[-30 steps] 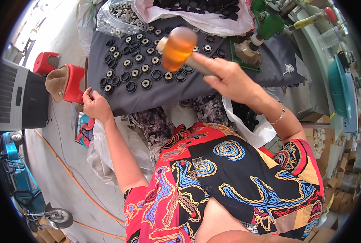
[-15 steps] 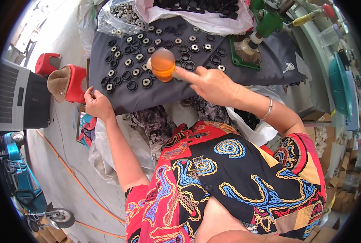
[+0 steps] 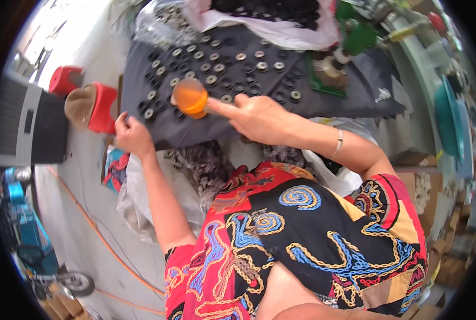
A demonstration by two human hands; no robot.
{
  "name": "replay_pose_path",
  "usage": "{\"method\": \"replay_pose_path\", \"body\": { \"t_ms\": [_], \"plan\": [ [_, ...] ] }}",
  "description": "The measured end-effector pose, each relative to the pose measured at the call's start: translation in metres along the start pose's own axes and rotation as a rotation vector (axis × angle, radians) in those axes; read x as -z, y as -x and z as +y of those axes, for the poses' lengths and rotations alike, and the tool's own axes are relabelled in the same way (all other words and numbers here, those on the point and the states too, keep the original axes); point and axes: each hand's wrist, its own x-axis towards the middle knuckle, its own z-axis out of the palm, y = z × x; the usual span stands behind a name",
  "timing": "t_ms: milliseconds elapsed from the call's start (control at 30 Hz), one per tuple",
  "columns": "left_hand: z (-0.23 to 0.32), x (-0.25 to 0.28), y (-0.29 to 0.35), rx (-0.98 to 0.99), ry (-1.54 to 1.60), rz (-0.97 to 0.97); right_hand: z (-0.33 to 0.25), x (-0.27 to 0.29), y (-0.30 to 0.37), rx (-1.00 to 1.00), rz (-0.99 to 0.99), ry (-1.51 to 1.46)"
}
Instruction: The person assembles small metal hardware components, likely grommets or rivets, on a grey work surface. They place the components into a green manual press machine and operate the lever to secure them. The person also uses a rubber mallet to tap the assembled pieces on the table.
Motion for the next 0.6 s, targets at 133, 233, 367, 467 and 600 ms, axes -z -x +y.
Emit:
{"method": "replay_pose_path", "body": {
  "t_ms": [133,233,367,467,600],
  "plan": [
    [0.002,0.016,0.0,0.145,-0.023,-0.063,0.0,0.02,0.028,-0.141,-0.003,-0.127],
    [0.002,0.011,-0.001,0.093,0.015,-0.044,0.016,0.049,0.076,-0.312,0.106,-0.149],
    [-0.002,0.009,-0.001,0.116,0.033,-0.061,0.032,0.092,0.127,-0.404,0.246,-0.055],
    [0.001,0.013,-0.003,0.132,0.022,-0.071,0.031,0.097,0.139,-0.497,0.151,-0.006],
    [-0.001,0.015,-0.005,0.137,0.032,-0.099,0.031,0.078,0.14,-0.592,0.003,0.053]
  ]
}}
